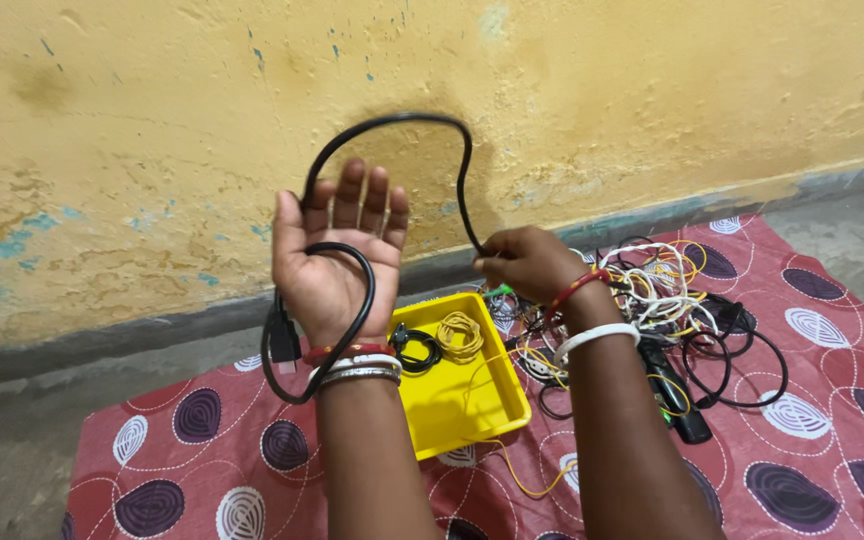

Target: The person sorts various black, white, and yellow cables by hand. They pick cables from a pile on a patterned mat, untangle them, wrap them into coils, and place the finished coils onto a yellow tray.

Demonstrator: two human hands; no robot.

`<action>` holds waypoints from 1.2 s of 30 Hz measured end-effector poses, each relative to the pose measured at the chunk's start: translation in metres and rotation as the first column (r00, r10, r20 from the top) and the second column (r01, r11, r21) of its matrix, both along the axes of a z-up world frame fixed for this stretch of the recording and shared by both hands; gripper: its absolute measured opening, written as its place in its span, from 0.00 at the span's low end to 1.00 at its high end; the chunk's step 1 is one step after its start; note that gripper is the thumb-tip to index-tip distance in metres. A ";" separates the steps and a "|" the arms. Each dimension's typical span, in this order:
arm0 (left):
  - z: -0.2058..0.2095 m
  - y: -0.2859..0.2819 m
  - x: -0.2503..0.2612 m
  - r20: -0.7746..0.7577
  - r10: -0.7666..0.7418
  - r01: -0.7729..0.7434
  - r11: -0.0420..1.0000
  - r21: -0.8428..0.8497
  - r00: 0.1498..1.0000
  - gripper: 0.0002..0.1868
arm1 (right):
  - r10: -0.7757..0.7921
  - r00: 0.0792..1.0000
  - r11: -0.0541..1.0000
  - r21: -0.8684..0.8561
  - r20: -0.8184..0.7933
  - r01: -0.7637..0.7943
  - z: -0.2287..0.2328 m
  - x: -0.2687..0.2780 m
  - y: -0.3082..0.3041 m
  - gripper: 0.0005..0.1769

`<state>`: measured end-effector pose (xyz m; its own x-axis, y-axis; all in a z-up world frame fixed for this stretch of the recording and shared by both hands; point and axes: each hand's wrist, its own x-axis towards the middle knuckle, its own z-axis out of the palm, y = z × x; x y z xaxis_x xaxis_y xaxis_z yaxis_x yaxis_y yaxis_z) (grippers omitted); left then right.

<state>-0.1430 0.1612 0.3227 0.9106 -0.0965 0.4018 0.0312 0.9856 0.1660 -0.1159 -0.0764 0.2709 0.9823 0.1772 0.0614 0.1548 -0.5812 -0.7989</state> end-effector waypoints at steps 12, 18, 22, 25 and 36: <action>-0.084 -0.071 0.032 -0.157 -0.042 0.132 0.772 0.621 0.987 0.13 | 0.091 0.991 0.969 0.219 0.097 -0.111 0.045 -0.019 -0.003 0.13; -0.078 -0.083 0.020 -0.086 -0.063 0.104 0.743 0.661 0.994 0.23 | -0.001 1.000 0.963 0.271 0.007 -0.001 0.044 -0.019 -0.001 0.11; -0.087 -0.081 0.021 -0.046 0.044 0.013 0.566 0.824 0.998 0.19 | -0.106 0.994 0.979 0.169 -0.037 0.111 0.047 -0.020 0.001 0.12; -0.097 -0.082 0.025 0.070 0.031 -0.076 0.524 0.848 0.997 0.16 | -0.034 0.988 0.958 0.276 -0.148 0.074 0.047 -0.019 0.000 0.11; -0.103 -0.096 0.031 0.010 -0.043 0.016 0.567 0.823 0.999 0.10 | -0.065 0.996 0.924 0.382 0.069 0.034 0.040 -0.014 -0.002 0.23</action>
<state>-0.1117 0.0654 0.2198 0.8917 -0.4244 0.1575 0.0404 0.4211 0.9061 -0.1301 -0.0782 0.3106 0.9785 0.0763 0.1916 0.2047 -0.2453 -0.9476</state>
